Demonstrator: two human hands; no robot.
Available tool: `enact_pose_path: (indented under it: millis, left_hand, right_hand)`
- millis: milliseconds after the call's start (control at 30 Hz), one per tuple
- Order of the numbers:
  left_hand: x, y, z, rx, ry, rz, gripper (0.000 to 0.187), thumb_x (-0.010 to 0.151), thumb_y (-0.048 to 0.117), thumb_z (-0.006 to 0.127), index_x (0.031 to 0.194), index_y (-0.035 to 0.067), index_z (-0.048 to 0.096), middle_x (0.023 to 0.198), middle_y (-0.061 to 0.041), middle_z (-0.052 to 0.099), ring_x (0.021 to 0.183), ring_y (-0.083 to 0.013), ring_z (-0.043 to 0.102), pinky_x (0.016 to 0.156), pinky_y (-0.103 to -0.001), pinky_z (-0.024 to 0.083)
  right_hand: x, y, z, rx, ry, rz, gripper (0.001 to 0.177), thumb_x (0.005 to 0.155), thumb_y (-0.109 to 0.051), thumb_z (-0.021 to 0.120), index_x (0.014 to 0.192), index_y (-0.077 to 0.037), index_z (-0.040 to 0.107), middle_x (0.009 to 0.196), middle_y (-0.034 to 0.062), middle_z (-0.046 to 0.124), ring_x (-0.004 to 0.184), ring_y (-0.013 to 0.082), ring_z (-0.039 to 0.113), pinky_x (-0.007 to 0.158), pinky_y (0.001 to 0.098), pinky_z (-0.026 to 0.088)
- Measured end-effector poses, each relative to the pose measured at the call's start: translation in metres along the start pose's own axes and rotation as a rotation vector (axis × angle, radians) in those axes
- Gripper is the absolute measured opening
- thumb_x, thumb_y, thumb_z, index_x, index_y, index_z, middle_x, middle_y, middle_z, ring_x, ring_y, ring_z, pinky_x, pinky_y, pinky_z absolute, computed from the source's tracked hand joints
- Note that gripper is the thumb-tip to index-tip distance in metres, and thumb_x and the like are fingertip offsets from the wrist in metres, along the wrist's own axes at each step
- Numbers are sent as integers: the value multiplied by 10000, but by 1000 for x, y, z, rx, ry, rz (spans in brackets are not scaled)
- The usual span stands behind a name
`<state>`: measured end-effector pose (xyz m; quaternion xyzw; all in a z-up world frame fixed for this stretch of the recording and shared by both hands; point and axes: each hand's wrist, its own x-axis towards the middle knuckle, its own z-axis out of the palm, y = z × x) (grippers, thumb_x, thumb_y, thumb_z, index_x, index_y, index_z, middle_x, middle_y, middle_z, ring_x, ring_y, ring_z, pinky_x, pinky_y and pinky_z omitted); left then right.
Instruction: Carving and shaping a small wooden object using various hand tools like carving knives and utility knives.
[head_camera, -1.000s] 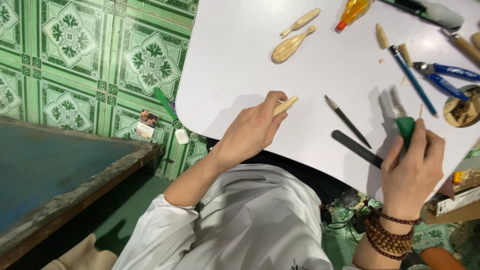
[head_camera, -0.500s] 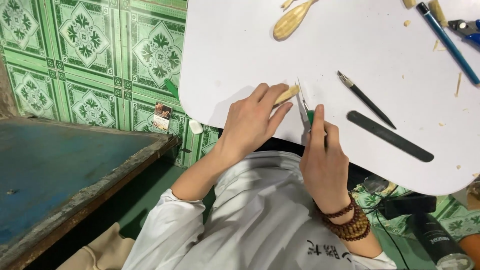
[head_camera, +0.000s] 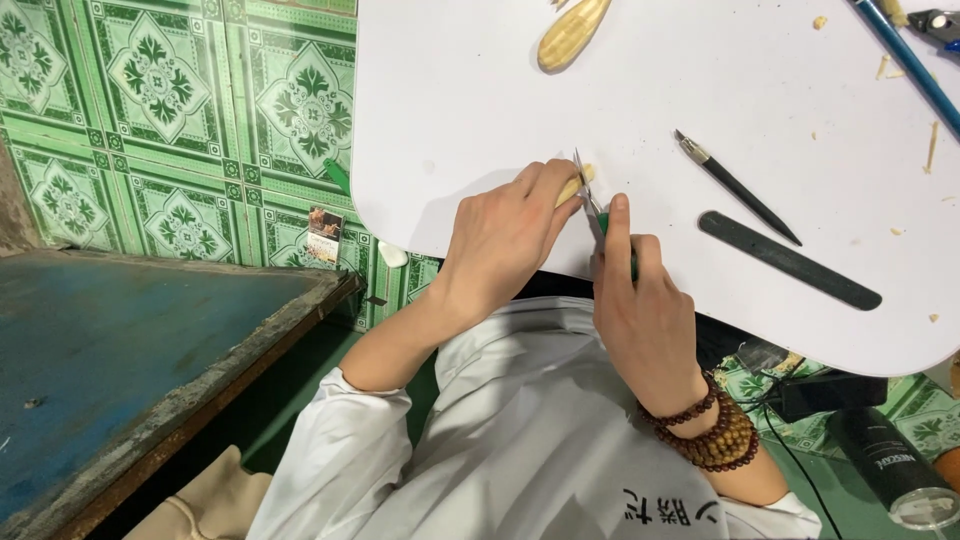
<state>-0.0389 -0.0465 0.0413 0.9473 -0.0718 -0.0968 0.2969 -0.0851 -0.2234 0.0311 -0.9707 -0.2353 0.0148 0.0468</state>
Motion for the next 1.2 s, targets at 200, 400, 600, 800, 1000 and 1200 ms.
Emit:
enact_pose_path:
  millis: [200, 400, 600, 800, 1000, 1200]
  left_hand:
    - [5, -5, 3, 21, -21, 34, 182, 1075, 210, 483, 1078, 92, 621, 711, -34, 567, 466, -221, 599, 502, -375, 526]
    - [8, -6, 0, 42, 4, 56, 201, 1075, 216, 470, 1001, 111, 625, 663, 12, 525, 447, -155, 536, 464, -307, 476]
    - [8, -5, -5, 48, 37, 68, 233, 1083, 220, 440, 994, 109, 625, 653, 30, 494, 427, -137, 507, 462, -307, 478]
    - [6, -4, -6, 24, -39, 62, 203, 1085, 177, 432, 1010, 84, 597, 686, 5, 507, 457, -152, 522, 498, -342, 504]
    - [6, -14, 6, -27, -16, 77, 215, 1074, 163, 416, 1012, 72, 601, 676, -6, 525, 457, -182, 576, 467, -376, 503]
    - [10, -18, 1, -99, -58, 71, 193, 1059, 174, 437, 1006, 68, 590, 673, -37, 531, 482, -265, 625, 483, -425, 526]
  right_hand:
    - [0, 1, 8, -110, 27, -32, 543, 1035, -179, 583, 1550, -25, 508, 955, 25, 487, 659, 109, 688, 482, 213, 563]
    - [5, 1, 11, -213, 28, -60, 534, 1034, -227, 582, 1535, -47, 535, 951, 6, 476, 668, 39, 606, 540, 163, 559]
    - [6, 1, 10, -354, 26, -91, 517, 1034, -279, 576, 1505, -68, 546, 960, -14, 467, 694, -13, 553, 517, 115, 528]
    - [-1, -3, 9, -121, -25, -10, 504, 1058, -151, 529, 1543, -19, 494, 938, 0, 444, 597, 89, 588, 498, 229, 560]
    - [11, -17, 3, 44, 3, 61, 471, 1068, -68, 558, 1519, 44, 481, 920, 42, 477, 582, 203, 653, 426, 324, 546]
    - [3, -19, 1, 13, -13, 59, 486, 1089, -92, 543, 1551, 24, 446, 936, 25, 457, 632, 218, 683, 399, 326, 523]
